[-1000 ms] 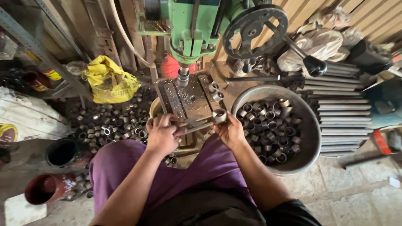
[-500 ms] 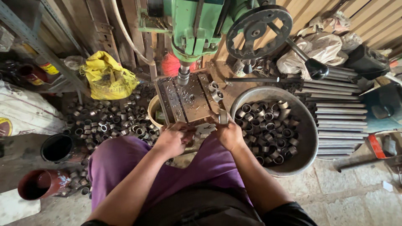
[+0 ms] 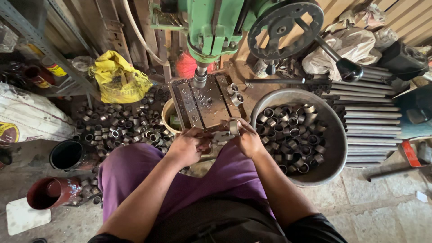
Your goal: The person operates a drill press to drill holes into small metal cylindrical parts. They pick up parts from a large metal bowl, place them under the drill bit, lower the drill to process them, and then return the finished parts to the bowl.
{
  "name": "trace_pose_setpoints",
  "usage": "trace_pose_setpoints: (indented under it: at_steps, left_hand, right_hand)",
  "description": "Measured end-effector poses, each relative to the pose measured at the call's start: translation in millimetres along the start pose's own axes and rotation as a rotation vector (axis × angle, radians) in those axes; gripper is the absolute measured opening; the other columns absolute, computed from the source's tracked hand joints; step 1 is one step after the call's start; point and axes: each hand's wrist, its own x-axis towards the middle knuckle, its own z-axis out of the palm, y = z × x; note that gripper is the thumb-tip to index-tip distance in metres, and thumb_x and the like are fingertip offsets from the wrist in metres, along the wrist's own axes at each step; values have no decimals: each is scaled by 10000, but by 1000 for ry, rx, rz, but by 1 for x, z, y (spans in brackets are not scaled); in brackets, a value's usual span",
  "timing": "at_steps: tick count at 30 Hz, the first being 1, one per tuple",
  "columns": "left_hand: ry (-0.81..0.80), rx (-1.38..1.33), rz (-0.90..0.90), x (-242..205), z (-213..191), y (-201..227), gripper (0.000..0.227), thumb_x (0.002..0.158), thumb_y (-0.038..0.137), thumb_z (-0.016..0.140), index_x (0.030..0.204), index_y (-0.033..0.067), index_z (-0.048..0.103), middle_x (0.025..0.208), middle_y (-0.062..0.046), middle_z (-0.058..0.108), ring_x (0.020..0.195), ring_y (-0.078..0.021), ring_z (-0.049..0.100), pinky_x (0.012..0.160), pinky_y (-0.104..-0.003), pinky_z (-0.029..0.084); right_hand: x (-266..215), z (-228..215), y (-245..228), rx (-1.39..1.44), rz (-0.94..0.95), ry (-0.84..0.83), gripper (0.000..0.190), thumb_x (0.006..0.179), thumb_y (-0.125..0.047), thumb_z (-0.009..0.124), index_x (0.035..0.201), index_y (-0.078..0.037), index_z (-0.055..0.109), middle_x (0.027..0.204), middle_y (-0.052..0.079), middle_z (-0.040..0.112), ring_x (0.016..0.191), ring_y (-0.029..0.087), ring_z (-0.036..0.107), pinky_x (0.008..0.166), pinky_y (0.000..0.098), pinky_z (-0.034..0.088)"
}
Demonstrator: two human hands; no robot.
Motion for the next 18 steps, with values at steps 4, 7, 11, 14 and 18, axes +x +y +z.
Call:
trace_pose_setpoints:
  at_steps: [4,7,11,14,18]
  left_hand:
    - [13,105,72,3,6,-5,358,842,50,625,1057,313,739,1316,42,553,1150,-182,602,961,-307,553]
    - [187,296,376,16,16,-22,111,858,75,667,896,158,731,1100,33,700,1129,-216,643,942,-356,551]
    - [251,131,176,19,6,-40,282,806,142,700,1077,106,630,1079,-87,688,959,-281,705,785,-395,603]
    - [130,179,-41,38,-13,-58,347,919,242,634,1210,94,518,1071,-111,688,880,-291,732,711,-426,637]
    - [285,348,5,71,-12,-112,374,970,416,619,1175,108,567,1071,-144,688,867,-326,731,679,-477,601]
  right_hand:
    - [-2,1,16,-287,-308,54,368,1140,-301,380,1351,-115,617,1314,39,684,1216,204,648,1066,298,511]
    - [5,8,25,507,61,33,402,1095,-289,429,1416,-99,580,1334,63,696,1184,198,660,1019,311,518]
    - [14,5,23,985,437,167,469,1015,-248,529,1461,-104,511,1262,88,686,1024,228,677,847,383,572]
    - [5,-27,7,576,484,244,412,1031,-270,575,1392,-75,533,1301,74,710,1086,193,724,925,326,607]
    - [-3,-78,-34,268,-32,376,291,1030,-98,633,1304,-4,663,1213,125,727,1053,165,679,915,297,543]
